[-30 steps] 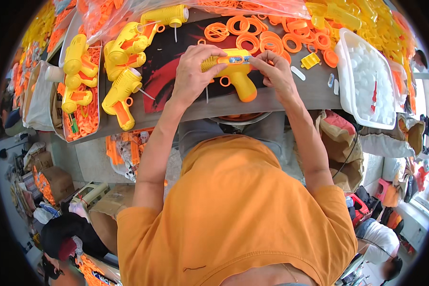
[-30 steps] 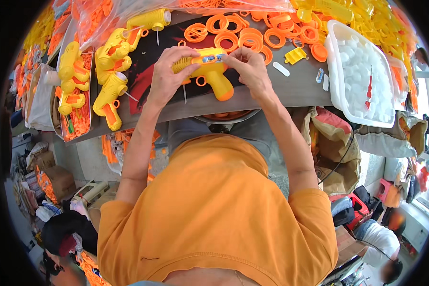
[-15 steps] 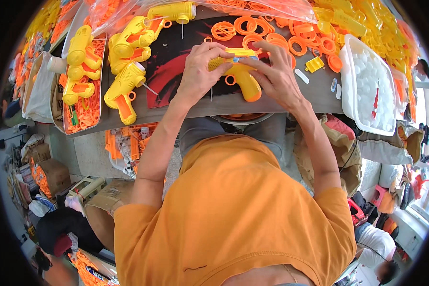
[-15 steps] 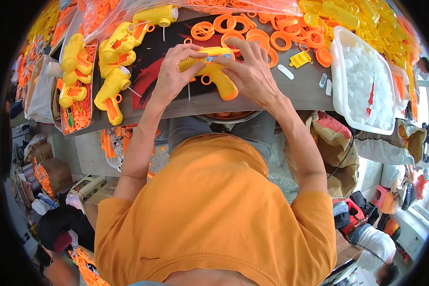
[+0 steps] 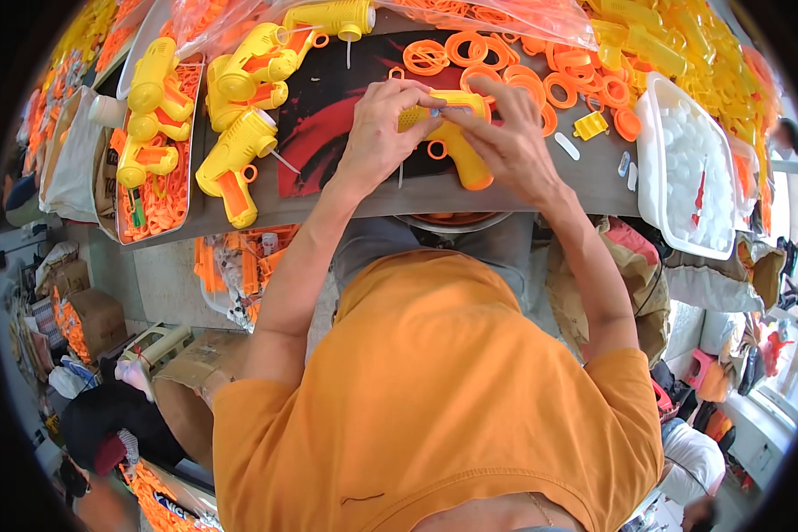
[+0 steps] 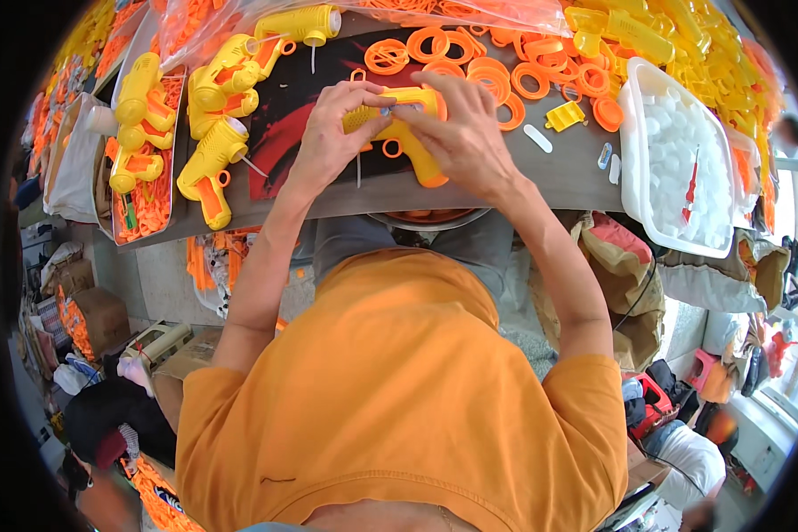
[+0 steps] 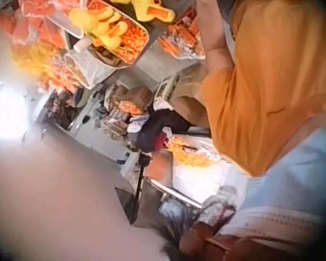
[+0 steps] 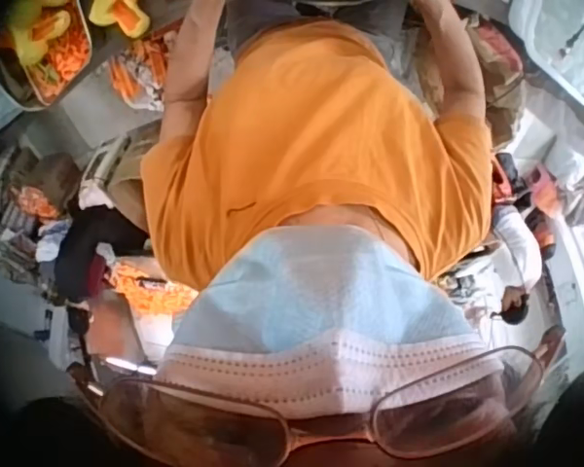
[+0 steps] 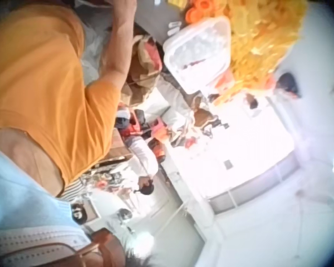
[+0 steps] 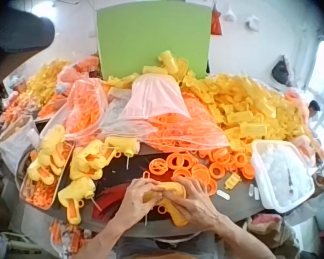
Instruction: Assembling yellow plastic toy guns by snapping on orange components at a factory workbench.
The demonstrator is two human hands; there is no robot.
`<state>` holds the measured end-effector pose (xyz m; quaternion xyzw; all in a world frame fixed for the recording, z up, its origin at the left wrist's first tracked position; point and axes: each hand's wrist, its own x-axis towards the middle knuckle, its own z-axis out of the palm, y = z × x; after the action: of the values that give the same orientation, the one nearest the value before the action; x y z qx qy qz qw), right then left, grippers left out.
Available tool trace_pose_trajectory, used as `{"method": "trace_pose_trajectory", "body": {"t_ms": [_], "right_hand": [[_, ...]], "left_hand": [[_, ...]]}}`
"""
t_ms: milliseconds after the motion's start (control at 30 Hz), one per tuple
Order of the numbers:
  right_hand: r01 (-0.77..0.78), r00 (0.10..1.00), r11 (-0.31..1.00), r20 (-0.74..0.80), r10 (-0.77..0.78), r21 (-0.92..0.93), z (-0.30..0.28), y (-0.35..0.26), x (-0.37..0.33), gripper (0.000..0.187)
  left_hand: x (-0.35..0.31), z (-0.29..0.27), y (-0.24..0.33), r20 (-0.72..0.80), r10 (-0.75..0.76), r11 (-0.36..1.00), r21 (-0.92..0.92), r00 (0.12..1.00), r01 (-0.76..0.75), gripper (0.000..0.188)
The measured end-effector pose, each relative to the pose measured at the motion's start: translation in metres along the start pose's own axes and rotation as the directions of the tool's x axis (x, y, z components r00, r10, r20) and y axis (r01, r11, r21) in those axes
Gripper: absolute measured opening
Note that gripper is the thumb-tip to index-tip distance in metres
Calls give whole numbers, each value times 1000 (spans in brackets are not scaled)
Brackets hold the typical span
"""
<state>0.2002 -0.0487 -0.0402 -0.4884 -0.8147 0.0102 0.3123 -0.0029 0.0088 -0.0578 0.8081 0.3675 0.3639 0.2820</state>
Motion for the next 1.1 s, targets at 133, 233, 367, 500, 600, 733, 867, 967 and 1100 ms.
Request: {"method": "trace_pose_trajectory", "body": {"t_ms": [133, 233, 367, 500, 600, 733, 867, 967, 1100], "right_hand": [[99, 993, 991, 66, -94, -85, 1, 0, 0, 33], [-371, 919, 798, 62, 390, 475, -4, 9, -1, 28], [-252, 968, 911, 68, 244, 326, 0, 12, -8, 24], [-1, 1000, 1000, -11, 1, -15, -2, 19, -9, 24], [-337, 940, 779, 138, 313, 528, 0, 19, -11, 27], [-558, 793, 361, 354, 495, 747, -2, 24, 4, 35], [-660, 751, 487, 490, 442, 572, 0, 34, 16, 48], [-709, 705, 415, 577, 412, 570, -4, 42, 25, 51], [-687, 708, 555, 605, 365, 469, 2, 51, 29, 51]], "left_hand": [[-1, 0, 0, -2, 7, 1000, 29, 1000, -7, 25], [0, 0, 1, 3, 6, 999, 33, 1000, -6, 25], [0, -2, 3, 0, 5, 999, 41, 1000, -5, 26], [-2, 5, 5, -102, 88, 990, 115, 991, -76, 23], [-4, 8, -3, -113, 186, 977, 126, 976, -172, 17], [-4, 6, -3, -101, 207, 972, 134, 973, -193, 17], [-5, 7, -3, -96, 202, 973, 133, 975, -189, 19], [-3, 7, -5, -81, 212, 970, 141, 974, -200, 21], [-4, 7, -5, -78, 252, 958, 158, 965, -238, 22]]}}
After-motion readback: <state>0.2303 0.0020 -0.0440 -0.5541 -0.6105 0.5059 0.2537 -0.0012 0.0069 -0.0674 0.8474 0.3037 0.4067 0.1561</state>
